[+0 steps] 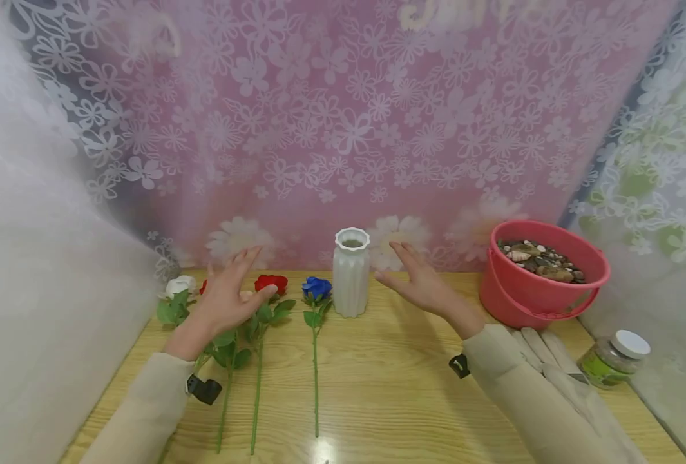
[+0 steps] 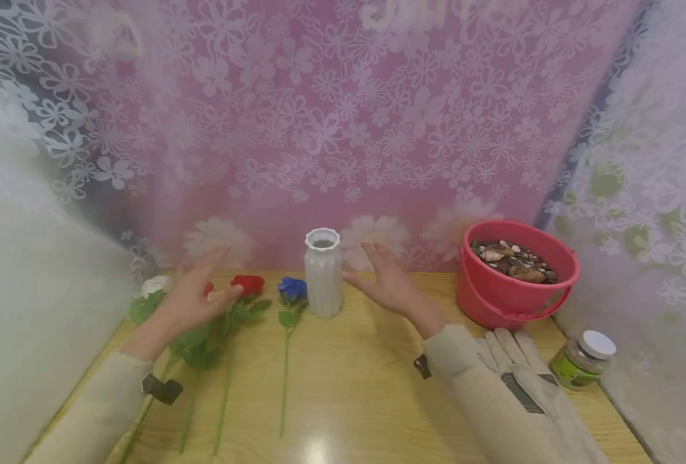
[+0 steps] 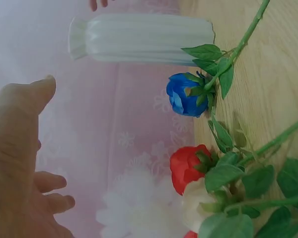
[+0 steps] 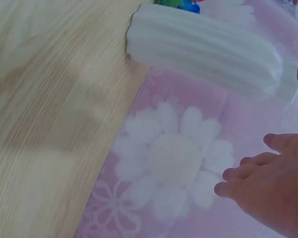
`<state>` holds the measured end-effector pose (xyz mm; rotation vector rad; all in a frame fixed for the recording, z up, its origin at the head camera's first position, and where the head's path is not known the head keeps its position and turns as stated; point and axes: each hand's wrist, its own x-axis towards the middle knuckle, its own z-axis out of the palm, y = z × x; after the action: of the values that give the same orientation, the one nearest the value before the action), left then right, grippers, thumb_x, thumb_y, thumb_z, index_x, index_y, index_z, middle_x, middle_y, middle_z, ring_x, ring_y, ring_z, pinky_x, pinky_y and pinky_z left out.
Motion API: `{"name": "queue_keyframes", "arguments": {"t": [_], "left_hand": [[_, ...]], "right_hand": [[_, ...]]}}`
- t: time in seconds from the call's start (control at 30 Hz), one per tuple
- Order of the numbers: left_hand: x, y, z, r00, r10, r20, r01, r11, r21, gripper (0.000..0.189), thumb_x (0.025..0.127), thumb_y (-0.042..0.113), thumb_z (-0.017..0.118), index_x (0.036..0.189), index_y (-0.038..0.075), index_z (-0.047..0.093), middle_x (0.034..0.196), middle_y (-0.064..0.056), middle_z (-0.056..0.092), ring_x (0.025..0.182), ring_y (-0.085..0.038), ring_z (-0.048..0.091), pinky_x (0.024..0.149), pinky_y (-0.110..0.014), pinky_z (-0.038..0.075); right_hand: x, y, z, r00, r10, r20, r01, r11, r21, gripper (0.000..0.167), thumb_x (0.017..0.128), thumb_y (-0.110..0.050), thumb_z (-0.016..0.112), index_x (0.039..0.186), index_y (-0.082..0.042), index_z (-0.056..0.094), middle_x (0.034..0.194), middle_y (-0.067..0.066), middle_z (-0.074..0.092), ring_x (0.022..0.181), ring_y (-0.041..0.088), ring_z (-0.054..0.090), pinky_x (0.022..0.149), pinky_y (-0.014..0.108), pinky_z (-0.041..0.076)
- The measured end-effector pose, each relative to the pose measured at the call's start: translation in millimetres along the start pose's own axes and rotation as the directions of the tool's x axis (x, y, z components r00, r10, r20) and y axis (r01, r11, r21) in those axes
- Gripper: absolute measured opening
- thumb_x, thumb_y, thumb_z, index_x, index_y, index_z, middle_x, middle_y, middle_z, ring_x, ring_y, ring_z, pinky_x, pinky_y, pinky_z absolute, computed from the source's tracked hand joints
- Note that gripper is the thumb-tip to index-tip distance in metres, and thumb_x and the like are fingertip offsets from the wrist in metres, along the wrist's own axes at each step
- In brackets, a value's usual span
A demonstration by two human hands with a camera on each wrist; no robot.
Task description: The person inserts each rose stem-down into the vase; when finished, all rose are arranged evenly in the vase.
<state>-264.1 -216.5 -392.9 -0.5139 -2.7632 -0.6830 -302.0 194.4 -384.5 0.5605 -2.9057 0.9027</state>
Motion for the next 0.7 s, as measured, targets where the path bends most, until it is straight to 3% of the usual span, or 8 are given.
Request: {"name": "queue_keyframes", "arguments": {"t": [0.03,0.1,0.17,0.27,0.4,0.47,0.57,0.7], "left_hand": [[-3.3,-1.2,-1.1,1.0,-0.005,-0.014,0.005,1.0,-0.026,0.087,0.101,0.061,0.061,0.17,0.036,0.014,0.174,-0.014,0.026,0.158,-0.047,0.027,0.121,-0.085,0.001],[-10.2,-3.4,-3.5,0.999,-0.031,-0.038,0.027,0.996,-0.084,0.086,0.101,0.059,0.063,0.17,0.038,0.015,0.157,-0.02,0.052,0.132,-0.049,0.059,0.116,-0.074,0.037],[-17.4,-5.4,-6.5,0.996,-0.057,-0.066,0.047,0.988,-0.144,0.084,0.102,0.054,0.065,0.169,0.038,0.017,0.15,-0.022,0.058,0.097,-0.051,0.071,0.083,-0.057,0.061],[-28.3,-9.8,-10.6,0.989,-0.093,-0.113,0.067,0.975,-0.211,0.081,0.103,0.048,0.067,0.169,0.035,0.022,0.144,-0.024,0.063,0.09,-0.047,0.073,0.048,-0.041,0.055],[-41.9,-19.4,-13.6,0.977,-0.132,-0.165,0.075,0.947,-0.312,0.075,0.104,0.036,0.068,0.168,0.027,0.03,0.16,-0.019,0.05,0.14,-0.044,0.056,0.085,-0.055,0.065],[-48.9,-25.9,-15.3,0.972,-0.168,-0.165,0.092,0.917,-0.388,0.073,0.105,0.031,0.068,0.167,0.026,0.031,0.159,-0.021,0.051,0.14,-0.046,0.055,0.097,-0.057,0.061],[-60.0,-36.3,-18.8,0.964,-0.213,-0.159,0.121,0.884,-0.452,0.07,0.105,0.028,0.067,0.166,0.026,0.034,0.154,-0.024,0.055,0.137,-0.044,0.059,0.101,-0.035,0.06],[-75.5,-51.1,-24.2,0.954,-0.25,-0.165,0.141,0.862,-0.487,0.066,0.106,0.026,0.066,0.165,0.022,0.037,0.147,-0.02,0.062,0.121,-0.008,0.07,0.088,-0.006,0.052]], "right_hand": [[1.9,-2,1,1.0,-0.006,-0.005,0.006,1.0,0.011,0.092,0.102,-0.067,0.054,0.17,-0.017,0.019,0.176,0.021,0.013,0.161,0.047,0.018,0.125,0.074,0.023],[6.1,-5,3,1.0,-0.022,-0.006,0.022,0.999,0.038,0.091,0.102,-0.066,0.056,0.17,-0.016,0.02,0.176,0.021,0.016,0.16,0.047,0.02,0.125,0.073,0.024],[10.2,-7,5,0.999,-0.033,-0.007,0.033,0.998,0.058,0.091,0.102,-0.065,0.057,0.17,-0.017,0.02,0.175,0.021,0.018,0.16,0.046,0.022,0.125,0.073,0.025],[15.7,-11,9,0.999,-0.037,-0.001,0.037,0.995,0.092,0.093,0.101,-0.066,0.058,0.17,-0.019,0.019,0.175,0.018,0.02,0.159,0.047,0.026,0.124,0.072,0.028],[21.3,-15,14,1.0,-0.031,-0.006,0.031,0.989,0.147,0.091,0.1,-0.065,0.061,0.17,-0.022,0.021,0.174,0.015,0.025,0.154,0.048,0.035,0.121,0.073,0.033],[24.3,-17,16,1.0,-0.028,-0.004,0.028,0.986,0.167,0.09,0.1,-0.065,0.061,0.169,-0.024,0.022,0.174,0.015,0.027,0.153,0.049,0.037,0.119,0.074,0.035],[28.1,-21,20,1.0,-0.02,-0.003,0.02,0.984,0.175,0.09,0.099,-0.066,0.061,0.169,-0.026,0.022,0.173,0.016,0.03,0.152,0.049,0.038,0.118,0.075,0.036],[32.5,-24,24,0.999,-0.031,-0.008,0.032,0.983,0.181,0.09,0.099,-0.066,0.062,0.169,-0.027,0.022,0.172,0.015,0.032,0.153,0.048,0.038,0.119,0.075,0.035]]}}
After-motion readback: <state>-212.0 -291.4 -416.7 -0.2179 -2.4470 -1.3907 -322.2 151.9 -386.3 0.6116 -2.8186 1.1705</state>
